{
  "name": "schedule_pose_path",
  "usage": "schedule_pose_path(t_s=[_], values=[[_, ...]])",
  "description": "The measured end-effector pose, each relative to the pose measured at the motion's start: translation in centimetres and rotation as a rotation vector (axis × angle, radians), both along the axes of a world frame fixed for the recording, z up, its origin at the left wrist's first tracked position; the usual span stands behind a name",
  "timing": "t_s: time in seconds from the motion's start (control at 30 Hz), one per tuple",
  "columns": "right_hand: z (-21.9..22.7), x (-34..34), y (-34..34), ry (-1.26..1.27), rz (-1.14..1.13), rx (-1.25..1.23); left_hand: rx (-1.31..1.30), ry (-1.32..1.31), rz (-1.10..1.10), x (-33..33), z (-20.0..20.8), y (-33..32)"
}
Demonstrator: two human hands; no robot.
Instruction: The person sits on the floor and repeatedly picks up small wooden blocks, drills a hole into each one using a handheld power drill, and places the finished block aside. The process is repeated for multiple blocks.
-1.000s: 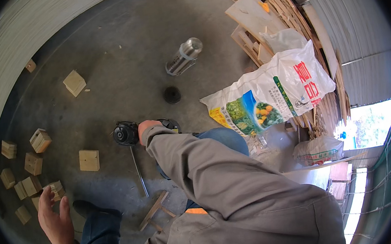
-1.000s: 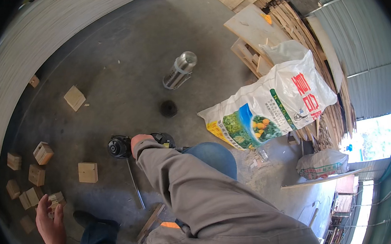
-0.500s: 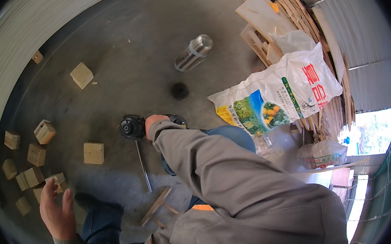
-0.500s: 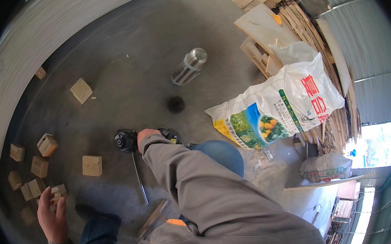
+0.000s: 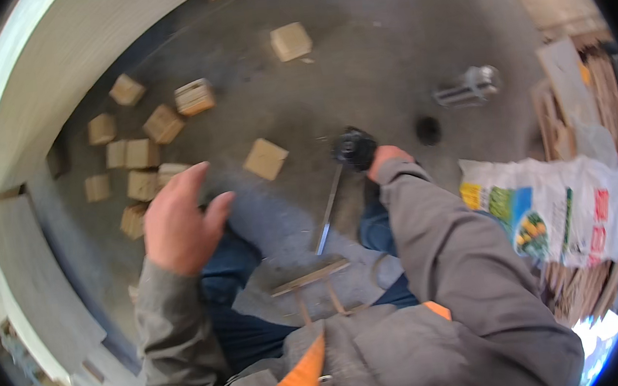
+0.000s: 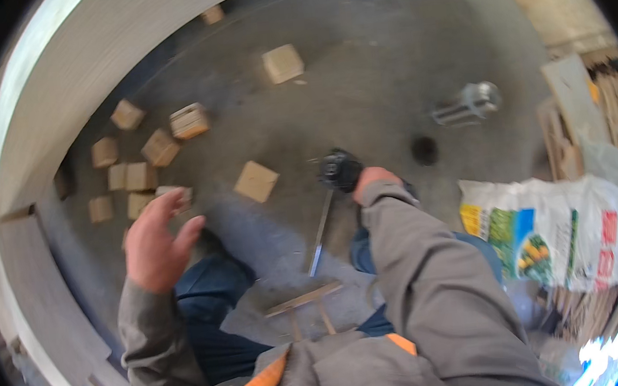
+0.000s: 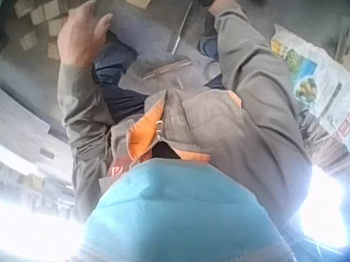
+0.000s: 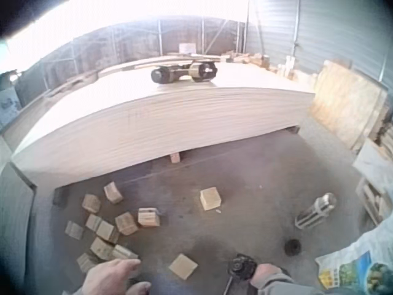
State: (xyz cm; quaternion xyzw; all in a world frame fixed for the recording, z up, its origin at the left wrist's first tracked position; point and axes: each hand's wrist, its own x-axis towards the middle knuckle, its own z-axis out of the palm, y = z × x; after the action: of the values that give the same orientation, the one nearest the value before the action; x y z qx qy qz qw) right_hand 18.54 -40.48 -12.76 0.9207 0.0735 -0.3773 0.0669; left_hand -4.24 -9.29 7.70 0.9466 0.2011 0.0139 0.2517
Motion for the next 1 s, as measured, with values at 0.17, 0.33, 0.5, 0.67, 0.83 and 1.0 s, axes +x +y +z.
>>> schedule_pose_path(t_s=[0.17,0.33,0.5,0.67,0.83,1.0], values=[[0.9,0.1,2.5,0.016,0.019,-0.068,0.03,0.065,0.044,-0.8,1.1,0.2],[1.0,0.3,2.4,0.022,0.031,-0.088,0.027,0.074,0.05,-0.6,1.3,-0.2],[1.3,0.3,2.4,0.025,0.039,-0.079,0.024,0.07,0.054,-0.6,1.2,-0.2],[1.0,0.2,2.1,0.01,0.018,-0.077,0.016,0.075,0.049,-0.6,1.0,-0.2],[0.8,0.3,2.6,0.028,0.042,-0.102,0.012,0.069,0.052,-0.8,0.7,0.0],[0.8,0.3,2.5,0.031,0.042,-0.101,0.013,0.074,0.051,-0.8,0.4,-0.1]])
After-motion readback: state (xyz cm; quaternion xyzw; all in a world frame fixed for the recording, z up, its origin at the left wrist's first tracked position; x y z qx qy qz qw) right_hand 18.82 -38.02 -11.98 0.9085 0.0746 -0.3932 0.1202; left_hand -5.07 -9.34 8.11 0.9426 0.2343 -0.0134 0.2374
